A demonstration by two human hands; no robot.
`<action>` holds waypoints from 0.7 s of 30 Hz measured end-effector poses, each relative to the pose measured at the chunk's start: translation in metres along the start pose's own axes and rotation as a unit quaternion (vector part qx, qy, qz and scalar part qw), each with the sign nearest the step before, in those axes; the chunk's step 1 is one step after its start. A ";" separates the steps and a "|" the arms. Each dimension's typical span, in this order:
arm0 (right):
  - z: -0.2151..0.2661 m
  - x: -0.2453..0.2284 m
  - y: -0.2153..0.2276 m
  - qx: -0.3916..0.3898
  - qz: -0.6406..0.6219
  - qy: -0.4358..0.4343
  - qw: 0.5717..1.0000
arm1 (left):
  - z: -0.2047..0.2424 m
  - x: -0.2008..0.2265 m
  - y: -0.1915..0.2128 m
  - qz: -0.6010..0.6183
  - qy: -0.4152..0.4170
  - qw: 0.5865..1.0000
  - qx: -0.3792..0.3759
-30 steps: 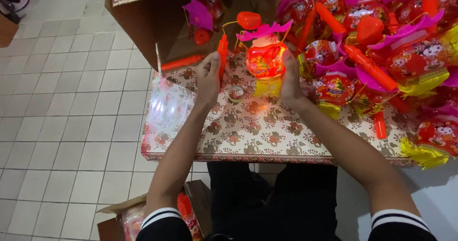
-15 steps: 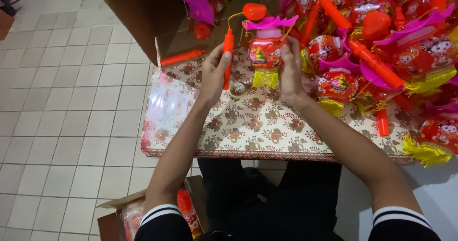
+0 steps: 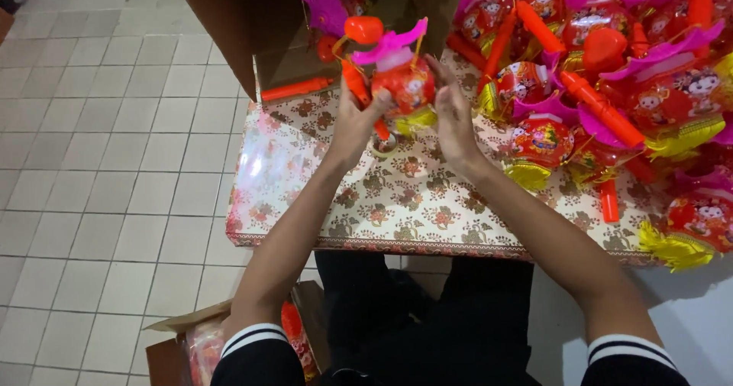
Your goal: Assembling plastic lanterns by attaching handles and packing them into a cardboard box.
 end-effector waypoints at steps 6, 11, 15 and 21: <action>0.006 0.029 0.012 0.046 0.101 0.046 0.993 | -0.009 -0.003 0.021 0.030 -0.014 0.996 0.077; 0.010 0.042 0.012 0.065 0.221 0.163 0.959 | -0.016 -0.018 0.027 0.068 0.017 0.994 0.082; 0.009 0.054 0.017 0.085 0.267 0.214 0.936 | -0.013 0.006 0.026 0.067 0.010 0.988 0.135; 0.015 0.023 -0.016 -0.115 0.371 0.199 0.900 | -0.026 -0.027 0.065 0.152 0.072 0.958 0.233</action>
Point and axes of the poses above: each hand's wrist, its own z-axis away from the middle knuckle, its own y-axis out of the back of the hand, x = y × z, the point moved 6 cm from there along -z, towards the middle knuckle, and after that the axes turned 4 degrees about z, right-handed, at the moved point
